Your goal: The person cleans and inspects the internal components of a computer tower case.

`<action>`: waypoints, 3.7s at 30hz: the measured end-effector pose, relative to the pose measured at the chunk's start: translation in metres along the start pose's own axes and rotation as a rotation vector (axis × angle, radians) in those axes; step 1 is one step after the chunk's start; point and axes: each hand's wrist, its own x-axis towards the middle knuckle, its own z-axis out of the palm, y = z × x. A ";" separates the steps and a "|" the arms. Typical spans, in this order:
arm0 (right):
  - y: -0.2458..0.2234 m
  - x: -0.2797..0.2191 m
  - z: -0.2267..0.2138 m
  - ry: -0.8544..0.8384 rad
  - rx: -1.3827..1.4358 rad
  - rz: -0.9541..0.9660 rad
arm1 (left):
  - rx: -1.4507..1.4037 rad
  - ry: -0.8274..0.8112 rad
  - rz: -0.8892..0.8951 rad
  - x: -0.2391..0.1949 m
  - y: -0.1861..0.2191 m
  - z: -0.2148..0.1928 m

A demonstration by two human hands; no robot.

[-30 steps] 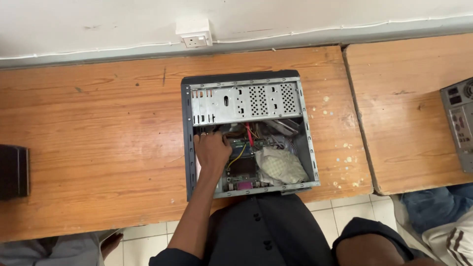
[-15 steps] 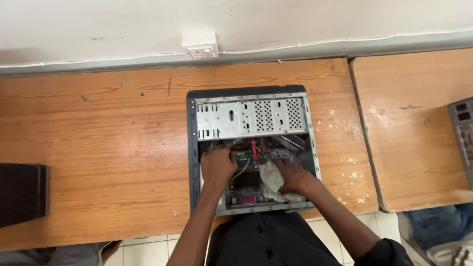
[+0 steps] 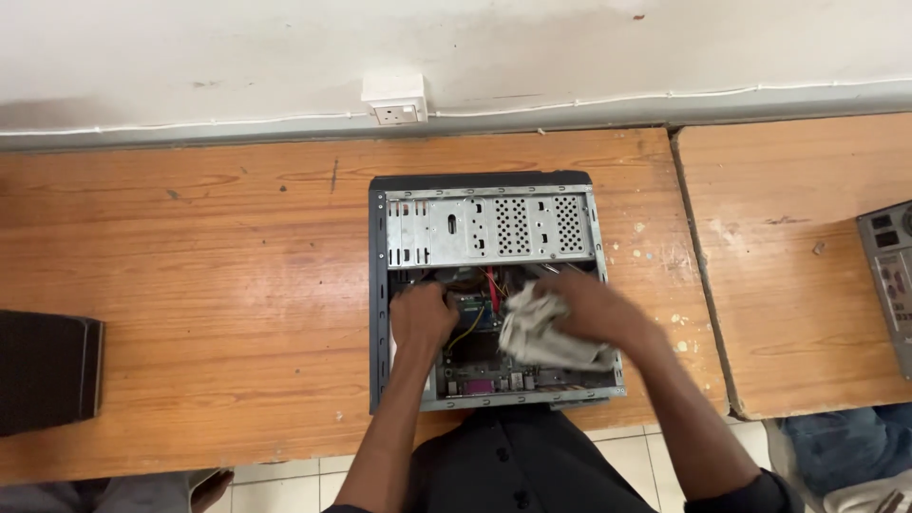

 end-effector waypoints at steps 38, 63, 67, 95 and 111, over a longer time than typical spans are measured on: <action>0.020 0.082 0.031 0.674 -0.379 0.398 | -0.496 0.284 -0.239 0.055 -0.033 -0.051; -0.054 0.164 0.071 0.784 -0.283 -0.487 | -0.464 0.250 -0.316 0.060 -0.036 -0.045; 0.019 0.122 0.045 0.836 -0.459 -0.145 | -0.457 0.261 -0.280 0.064 -0.038 -0.045; 0.021 0.116 0.047 1.042 -0.431 0.245 | -0.430 0.301 -0.305 0.067 -0.035 -0.038; -0.082 0.189 0.049 0.816 0.164 -0.487 | -0.353 0.312 -0.309 0.072 -0.037 -0.030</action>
